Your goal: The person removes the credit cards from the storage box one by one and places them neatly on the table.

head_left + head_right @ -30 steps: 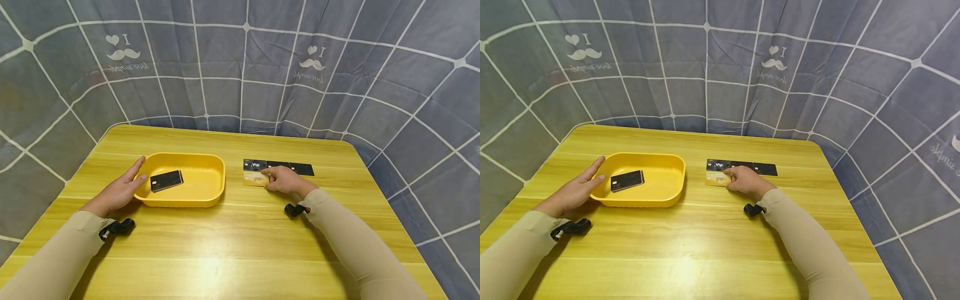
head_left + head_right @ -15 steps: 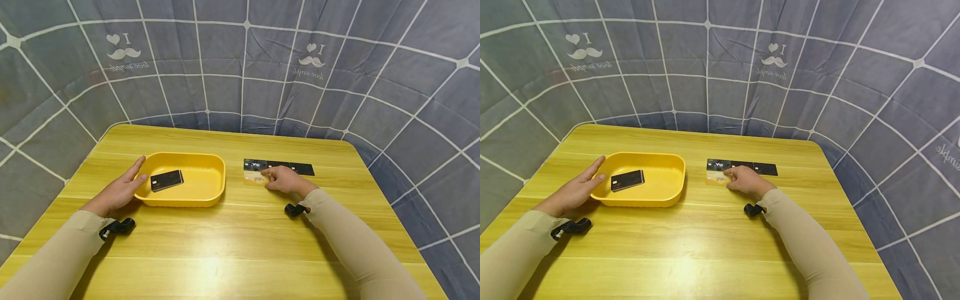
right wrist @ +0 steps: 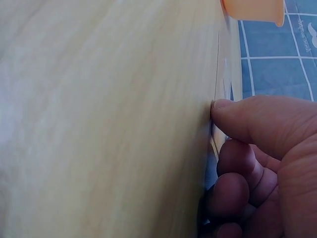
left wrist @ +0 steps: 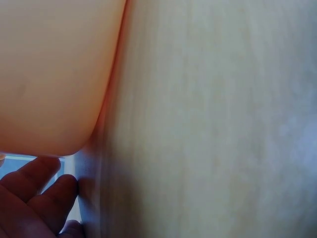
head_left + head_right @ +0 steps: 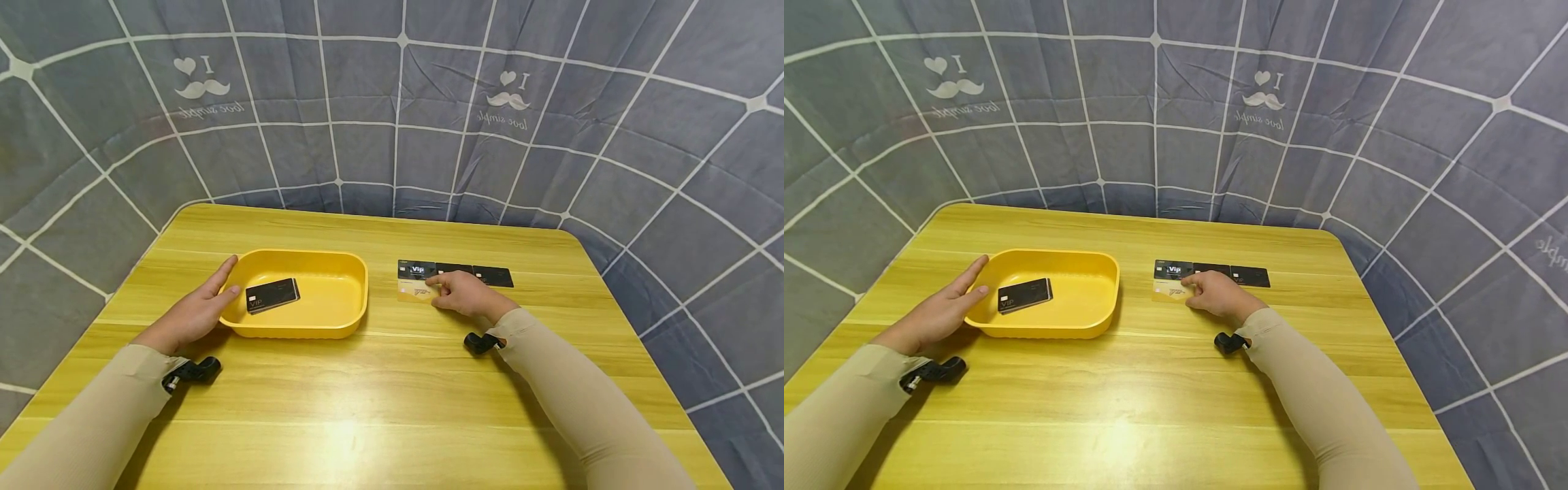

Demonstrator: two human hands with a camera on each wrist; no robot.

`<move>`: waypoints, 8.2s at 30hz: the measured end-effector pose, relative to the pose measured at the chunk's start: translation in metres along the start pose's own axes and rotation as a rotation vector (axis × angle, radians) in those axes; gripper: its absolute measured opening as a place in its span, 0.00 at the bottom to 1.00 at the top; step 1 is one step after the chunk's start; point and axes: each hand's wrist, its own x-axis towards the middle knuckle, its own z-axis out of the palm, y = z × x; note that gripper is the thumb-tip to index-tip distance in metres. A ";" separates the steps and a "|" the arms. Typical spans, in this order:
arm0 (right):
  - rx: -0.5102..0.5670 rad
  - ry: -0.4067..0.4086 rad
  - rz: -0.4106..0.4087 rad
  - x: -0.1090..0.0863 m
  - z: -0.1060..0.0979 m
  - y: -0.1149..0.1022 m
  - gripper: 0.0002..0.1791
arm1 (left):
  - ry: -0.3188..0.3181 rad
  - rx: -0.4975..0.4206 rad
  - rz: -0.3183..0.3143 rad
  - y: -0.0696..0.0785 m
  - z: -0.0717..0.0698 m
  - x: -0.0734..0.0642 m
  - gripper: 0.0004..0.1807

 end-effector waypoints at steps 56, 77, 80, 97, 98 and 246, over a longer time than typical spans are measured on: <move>0.097 0.051 -0.048 0.021 -0.042 -0.021 0.31 | 0.011 0.016 -0.021 0.010 0.005 -0.001 0.40; 0.031 0.037 -0.216 0.057 -0.039 -0.133 0.31 | -0.003 0.055 -0.031 0.012 0.002 -0.004 0.40; 0.014 0.015 -0.235 0.065 -0.035 -0.151 0.32 | -0.002 0.052 -0.028 0.011 0.003 -0.004 0.41; 0.010 -0.035 -0.325 0.111 0.008 -0.220 0.35 | 0.013 0.051 -0.032 0.011 0.005 -0.005 0.41; 0.009 -0.039 -0.321 0.113 0.011 -0.222 0.35 | 0.009 0.047 -0.035 0.010 0.004 -0.005 0.41; 0.113 -0.126 -0.372 0.100 -0.003 -0.184 0.32 | 0.049 0.030 -0.093 0.027 0.027 -0.023 0.41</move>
